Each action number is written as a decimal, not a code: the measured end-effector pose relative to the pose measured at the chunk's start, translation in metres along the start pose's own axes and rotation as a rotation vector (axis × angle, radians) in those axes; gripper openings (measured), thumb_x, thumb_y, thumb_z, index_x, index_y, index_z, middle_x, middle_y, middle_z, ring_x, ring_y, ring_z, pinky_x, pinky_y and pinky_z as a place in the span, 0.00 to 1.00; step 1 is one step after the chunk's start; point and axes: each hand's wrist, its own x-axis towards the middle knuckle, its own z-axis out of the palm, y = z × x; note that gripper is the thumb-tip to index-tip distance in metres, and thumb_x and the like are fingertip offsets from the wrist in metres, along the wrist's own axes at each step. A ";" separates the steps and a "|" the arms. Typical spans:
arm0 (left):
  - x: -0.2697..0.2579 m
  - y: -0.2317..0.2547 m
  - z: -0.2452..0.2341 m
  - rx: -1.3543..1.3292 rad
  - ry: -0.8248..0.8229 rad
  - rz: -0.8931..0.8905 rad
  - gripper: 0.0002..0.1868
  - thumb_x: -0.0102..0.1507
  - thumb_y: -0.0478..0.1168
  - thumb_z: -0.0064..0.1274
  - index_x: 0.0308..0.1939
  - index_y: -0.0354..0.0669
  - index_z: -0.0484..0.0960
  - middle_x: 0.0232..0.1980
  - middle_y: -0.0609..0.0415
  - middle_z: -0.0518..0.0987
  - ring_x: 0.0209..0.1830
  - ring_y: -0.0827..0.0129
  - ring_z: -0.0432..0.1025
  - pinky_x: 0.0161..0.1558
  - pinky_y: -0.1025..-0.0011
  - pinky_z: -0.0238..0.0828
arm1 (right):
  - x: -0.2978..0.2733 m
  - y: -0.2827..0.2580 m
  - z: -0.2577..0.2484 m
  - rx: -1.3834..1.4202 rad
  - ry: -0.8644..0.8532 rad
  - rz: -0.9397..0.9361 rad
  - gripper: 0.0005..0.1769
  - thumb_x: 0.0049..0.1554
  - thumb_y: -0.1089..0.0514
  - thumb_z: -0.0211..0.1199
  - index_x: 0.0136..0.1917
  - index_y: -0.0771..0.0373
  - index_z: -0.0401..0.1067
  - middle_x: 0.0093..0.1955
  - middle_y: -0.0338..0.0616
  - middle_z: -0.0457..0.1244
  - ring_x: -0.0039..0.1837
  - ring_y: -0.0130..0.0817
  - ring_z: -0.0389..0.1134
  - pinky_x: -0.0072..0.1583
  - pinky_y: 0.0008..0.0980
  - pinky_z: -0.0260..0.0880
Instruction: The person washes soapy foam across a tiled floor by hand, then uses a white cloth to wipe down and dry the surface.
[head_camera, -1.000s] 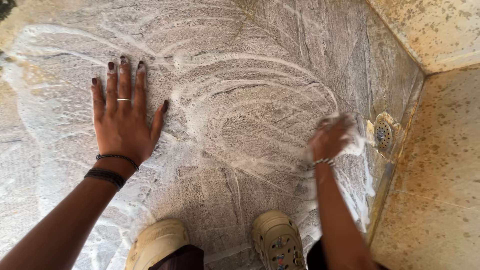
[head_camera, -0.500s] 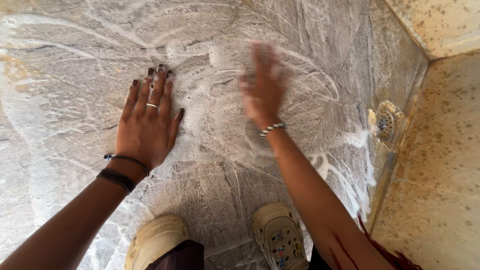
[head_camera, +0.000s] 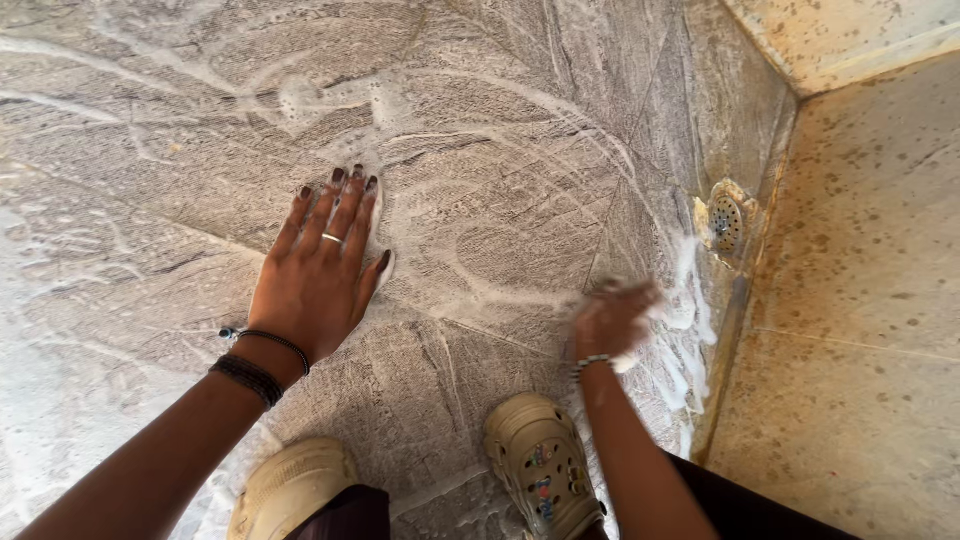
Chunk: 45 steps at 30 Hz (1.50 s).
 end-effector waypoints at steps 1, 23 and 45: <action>0.000 0.000 0.000 -0.017 0.004 0.002 0.36 0.69 0.57 0.20 0.75 0.39 0.51 0.78 0.48 0.53 0.78 0.61 0.46 0.76 0.60 0.35 | -0.004 -0.013 0.001 0.052 0.007 -0.027 0.31 0.65 0.48 0.55 0.77 0.53 0.51 0.73 0.43 0.57 0.62 0.28 0.66 0.65 0.44 0.74; -0.018 -0.069 -0.009 -0.151 0.120 -0.338 0.44 0.70 0.68 0.17 0.80 0.42 0.47 0.83 0.44 0.45 0.82 0.54 0.40 0.78 0.52 0.32 | 0.143 -0.057 0.075 -0.143 -0.081 -0.244 0.37 0.72 0.40 0.41 0.84 0.58 0.38 0.85 0.50 0.37 0.84 0.45 0.39 0.78 0.55 0.42; -0.136 -0.115 -0.024 0.018 0.152 -1.044 0.35 0.73 0.54 0.21 0.81 0.42 0.45 0.85 0.48 0.43 0.85 0.56 0.38 0.81 0.53 0.30 | -0.151 -0.396 -0.117 0.823 -0.418 -1.465 0.32 0.63 0.50 0.51 0.78 0.60 0.53 0.78 0.51 0.52 0.77 0.48 0.53 0.73 0.48 0.59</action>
